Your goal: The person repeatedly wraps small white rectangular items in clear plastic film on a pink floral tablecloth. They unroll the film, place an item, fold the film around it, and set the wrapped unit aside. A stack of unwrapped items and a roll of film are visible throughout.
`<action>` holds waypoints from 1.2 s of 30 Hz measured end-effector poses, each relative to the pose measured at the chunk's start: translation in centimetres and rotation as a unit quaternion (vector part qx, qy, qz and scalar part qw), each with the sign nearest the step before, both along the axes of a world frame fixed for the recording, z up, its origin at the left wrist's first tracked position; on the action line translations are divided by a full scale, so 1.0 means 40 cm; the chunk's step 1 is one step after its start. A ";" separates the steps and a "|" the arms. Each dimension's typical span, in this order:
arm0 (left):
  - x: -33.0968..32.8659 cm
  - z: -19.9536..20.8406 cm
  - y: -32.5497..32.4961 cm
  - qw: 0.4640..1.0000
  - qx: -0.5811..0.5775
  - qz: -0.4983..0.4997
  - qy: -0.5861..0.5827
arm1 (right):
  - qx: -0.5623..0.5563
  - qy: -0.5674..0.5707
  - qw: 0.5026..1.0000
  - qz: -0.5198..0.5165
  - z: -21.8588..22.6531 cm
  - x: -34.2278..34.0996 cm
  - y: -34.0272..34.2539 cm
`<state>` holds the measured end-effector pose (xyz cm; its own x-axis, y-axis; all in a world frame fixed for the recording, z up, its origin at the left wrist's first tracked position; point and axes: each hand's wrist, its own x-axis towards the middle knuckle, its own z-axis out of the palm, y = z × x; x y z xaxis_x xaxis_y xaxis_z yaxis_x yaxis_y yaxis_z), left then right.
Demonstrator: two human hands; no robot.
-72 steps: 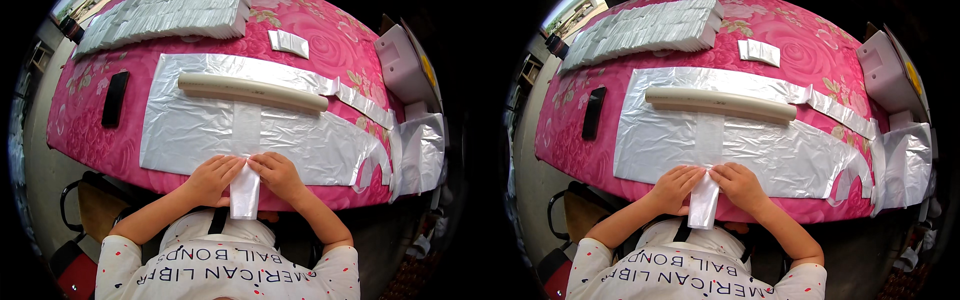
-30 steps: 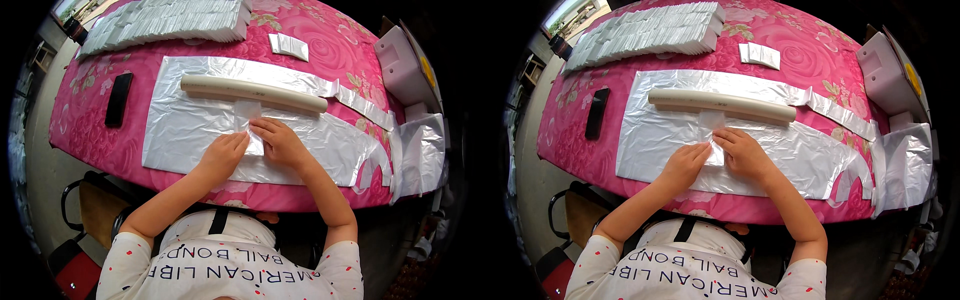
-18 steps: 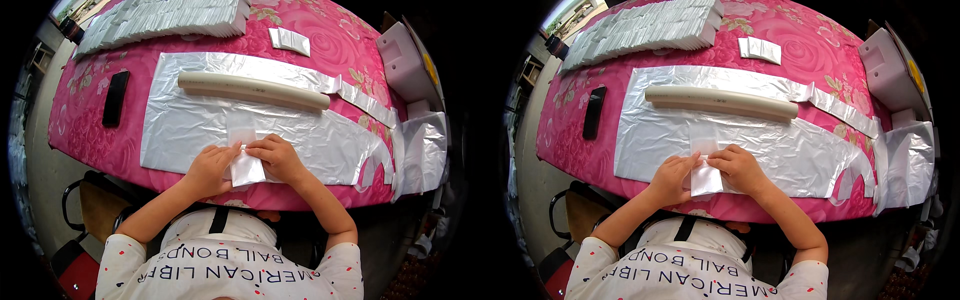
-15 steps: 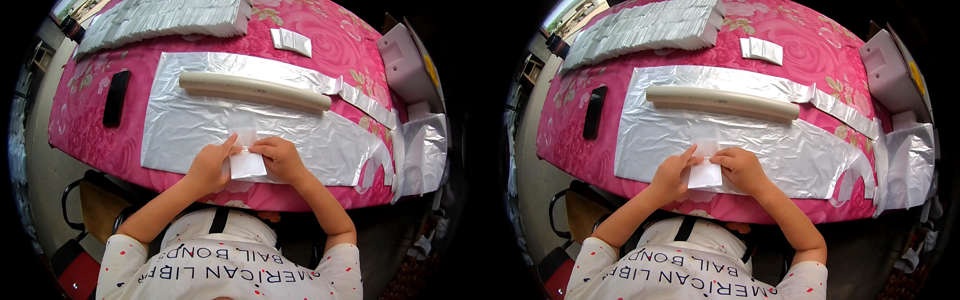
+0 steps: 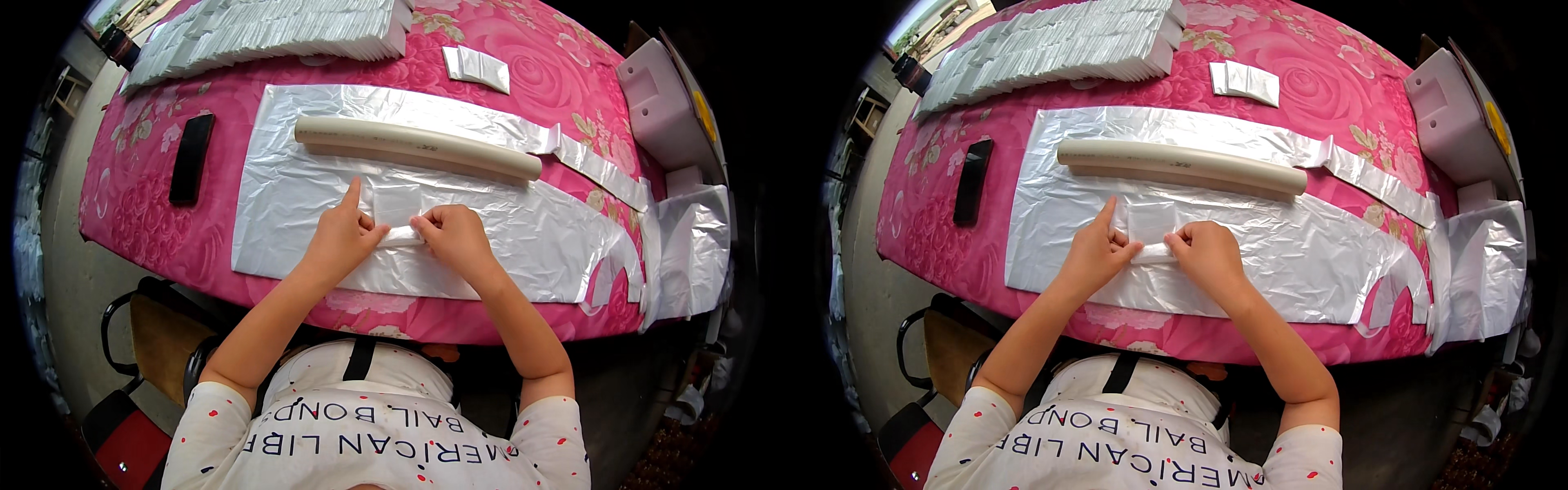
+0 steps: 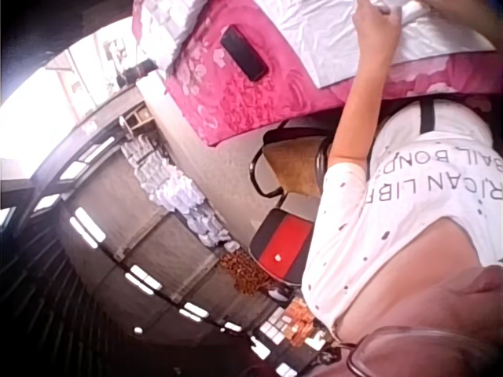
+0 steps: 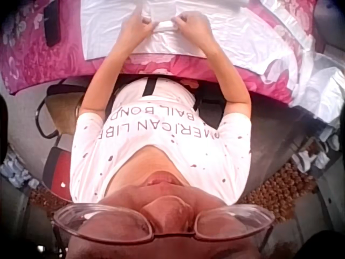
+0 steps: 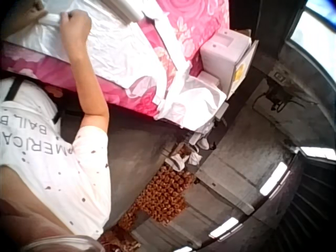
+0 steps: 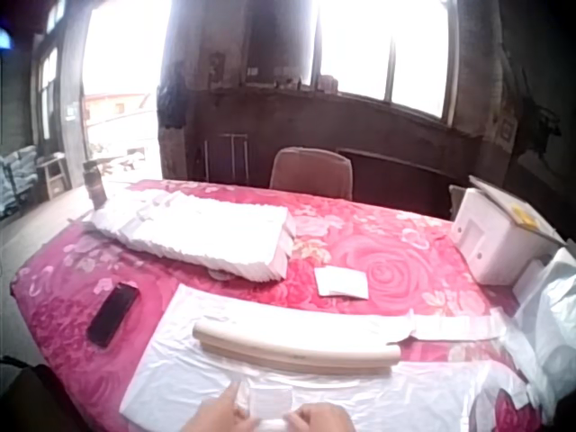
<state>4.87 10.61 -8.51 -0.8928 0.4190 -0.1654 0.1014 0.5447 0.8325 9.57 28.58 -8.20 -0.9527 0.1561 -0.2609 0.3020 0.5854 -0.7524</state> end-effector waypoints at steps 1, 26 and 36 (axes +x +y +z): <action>0.000 0.010 0.001 1.000 -0.011 -0.010 -0.011 | -0.009 -0.020 1.000 -0.003 0.008 -0.004 0.002; 0.057 -0.114 0.068 0.931 -0.148 -0.125 0.308 | 0.157 -0.082 0.983 0.057 0.061 -0.001 0.013; 0.176 -0.025 -0.195 0.932 0.274 -0.096 -0.216 | 0.237 0.265 0.918 0.173 0.032 -0.044 -0.036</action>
